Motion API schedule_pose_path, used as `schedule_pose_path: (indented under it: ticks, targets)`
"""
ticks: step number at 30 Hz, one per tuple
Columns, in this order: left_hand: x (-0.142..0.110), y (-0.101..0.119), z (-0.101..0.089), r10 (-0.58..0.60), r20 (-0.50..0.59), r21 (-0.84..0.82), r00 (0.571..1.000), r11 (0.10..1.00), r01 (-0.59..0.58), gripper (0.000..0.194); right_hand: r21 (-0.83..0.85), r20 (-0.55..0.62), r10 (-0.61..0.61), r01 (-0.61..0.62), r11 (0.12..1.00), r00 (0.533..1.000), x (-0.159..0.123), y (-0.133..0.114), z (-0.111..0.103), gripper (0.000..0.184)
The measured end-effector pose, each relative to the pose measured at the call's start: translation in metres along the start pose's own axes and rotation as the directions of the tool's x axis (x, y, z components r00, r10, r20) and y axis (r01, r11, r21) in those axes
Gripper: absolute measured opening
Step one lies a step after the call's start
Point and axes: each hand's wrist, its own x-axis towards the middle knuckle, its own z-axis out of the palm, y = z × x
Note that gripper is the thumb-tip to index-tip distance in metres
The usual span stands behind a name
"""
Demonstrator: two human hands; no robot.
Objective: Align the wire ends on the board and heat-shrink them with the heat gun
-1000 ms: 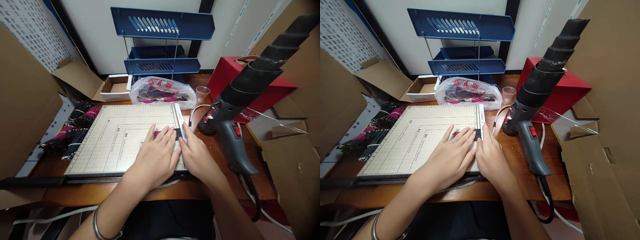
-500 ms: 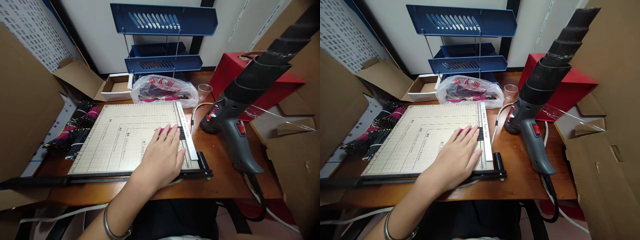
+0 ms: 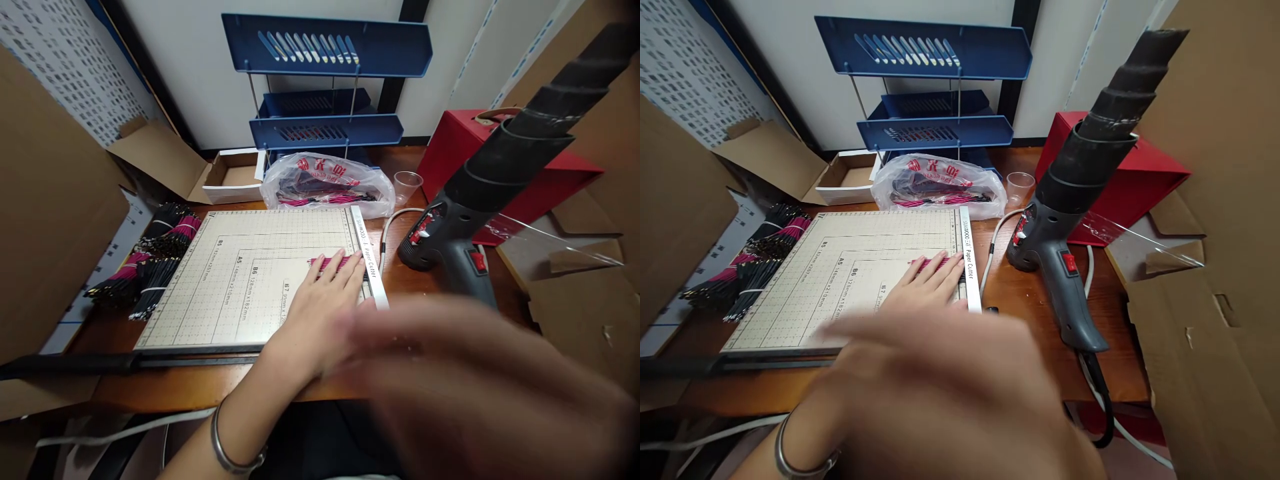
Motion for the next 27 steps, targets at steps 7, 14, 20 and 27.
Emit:
schedule_pose_path:
  ticks: [7, 14, 20, 27]
  targets:
    - [0.002, -0.003, -0.009, -0.088, -0.051, 0.034, 0.995, 0.995, 0.09, 0.063, -0.027, -0.086, 0.463, -0.467, 0.884, 0.882, 0.046, 0.066, 0.03, 0.057]
    - [0.006, 0.001, -0.002, -0.092, 0.021, 0.03, 0.996, 0.995, 0.092, 0.064, 0.023, 0.076, 0.523, -0.526, 0.85, 0.849, 0.031, 0.084, 0.043, 0.058]
    - [0.007, 0.001, -0.004, -0.066, 0.047, 0.008, 0.997, 0.998, 0.066, 0.064, 0.014, 0.069, 0.482, -0.484, 0.875, 0.873, 0.035, 0.087, 0.042, 0.055]
    - [-0.008, 0.003, -0.004, -0.063, -0.075, 0.026, 0.995, 0.998, 0.066, 0.061, 0.087, 0.092, 0.502, -0.509, 0.856, 0.86, 0.036, 0.097, 0.039, 0.052]
